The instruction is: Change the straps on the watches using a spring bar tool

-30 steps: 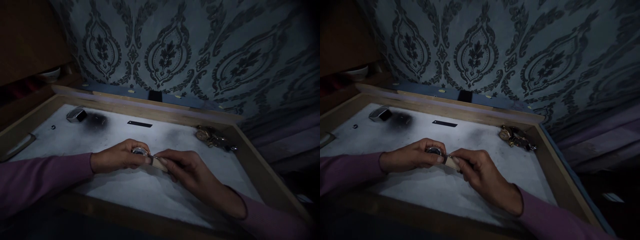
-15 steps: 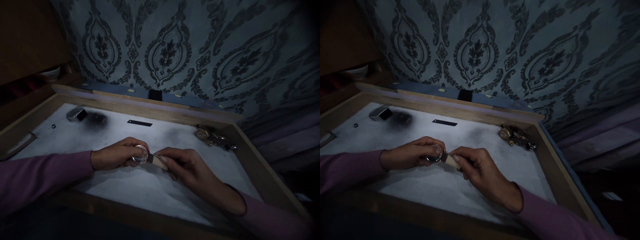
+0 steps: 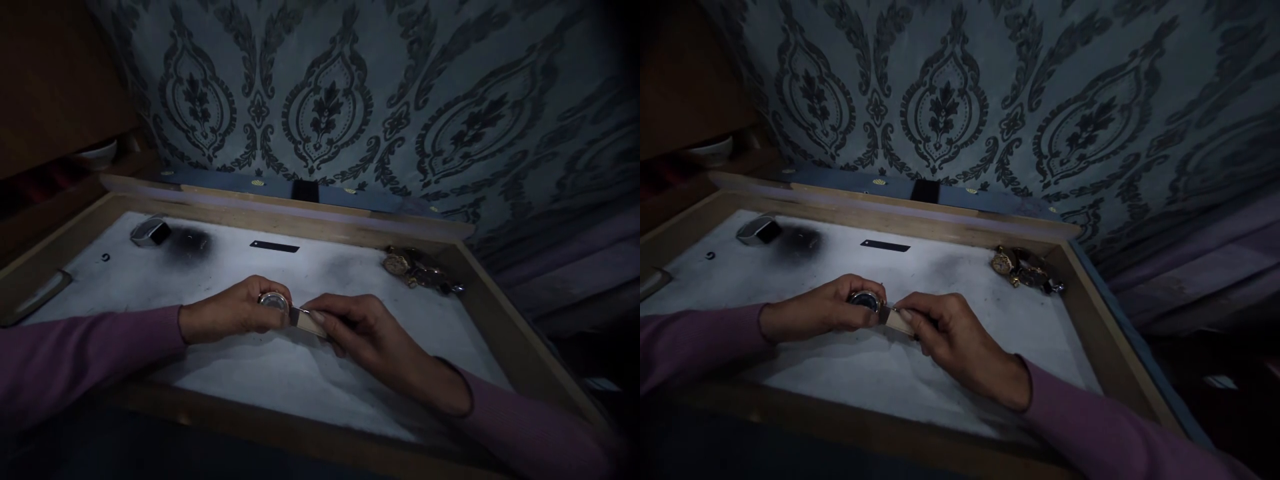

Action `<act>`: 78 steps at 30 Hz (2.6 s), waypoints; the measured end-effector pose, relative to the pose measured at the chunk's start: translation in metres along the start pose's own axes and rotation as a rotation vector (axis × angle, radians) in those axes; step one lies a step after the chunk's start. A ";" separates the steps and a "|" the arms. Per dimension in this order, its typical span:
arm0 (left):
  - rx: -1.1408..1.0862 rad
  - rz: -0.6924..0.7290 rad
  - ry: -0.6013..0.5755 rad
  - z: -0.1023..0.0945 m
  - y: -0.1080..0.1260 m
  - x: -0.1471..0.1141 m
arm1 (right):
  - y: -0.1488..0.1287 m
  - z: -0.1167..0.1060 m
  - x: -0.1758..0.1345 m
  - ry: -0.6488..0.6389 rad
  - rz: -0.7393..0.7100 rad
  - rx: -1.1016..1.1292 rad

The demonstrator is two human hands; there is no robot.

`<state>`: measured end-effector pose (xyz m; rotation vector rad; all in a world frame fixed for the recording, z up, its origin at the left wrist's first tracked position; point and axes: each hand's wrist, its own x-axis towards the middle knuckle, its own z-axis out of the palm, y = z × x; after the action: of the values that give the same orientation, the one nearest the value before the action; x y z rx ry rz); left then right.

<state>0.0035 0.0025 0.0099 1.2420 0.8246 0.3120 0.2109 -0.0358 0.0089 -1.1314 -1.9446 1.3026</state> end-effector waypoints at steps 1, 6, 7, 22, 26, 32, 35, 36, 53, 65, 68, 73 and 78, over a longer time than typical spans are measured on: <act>0.015 0.000 0.003 0.000 0.000 0.000 | 0.000 0.000 0.000 -0.002 0.002 -0.005; 0.038 0.004 0.029 0.000 -0.002 0.001 | 0.001 -0.001 -0.001 -0.013 -0.022 -0.010; 0.038 0.006 0.029 0.000 -0.003 0.001 | 0.002 -0.001 -0.001 -0.013 -0.025 -0.011; 0.018 0.019 0.022 -0.002 -0.001 0.004 | 0.006 -0.003 0.004 -0.051 0.048 0.147; 0.033 0.010 0.017 -0.002 0.001 0.004 | 0.005 -0.003 0.003 -0.044 0.041 0.159; 0.020 0.004 0.026 -0.001 0.002 0.005 | 0.005 -0.003 0.001 -0.023 0.043 0.142; 0.027 -0.006 0.030 0.001 0.004 0.005 | 0.007 -0.003 -0.001 -0.012 0.069 0.176; 0.028 -0.007 0.034 0.001 0.005 0.005 | 0.008 -0.002 -0.001 -0.009 0.080 0.197; 0.167 0.072 0.006 0.005 -0.007 0.008 | 0.017 0.019 0.001 0.104 0.104 0.437; 0.263 0.097 0.043 0.005 -0.010 0.006 | 0.020 0.025 0.000 0.182 0.116 0.436; 0.283 0.099 0.052 0.007 -0.009 0.005 | 0.020 0.026 0.001 0.197 0.123 0.452; 0.330 0.103 0.054 0.008 -0.009 0.003 | 0.019 0.028 0.002 0.230 0.131 0.448; 0.314 0.111 0.052 0.007 -0.013 0.003 | 0.017 0.028 0.001 0.240 0.150 0.471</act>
<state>0.0078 -0.0046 -0.0024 1.5825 0.8736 0.3129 0.1943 -0.0449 -0.0174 -1.1405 -1.3091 1.5200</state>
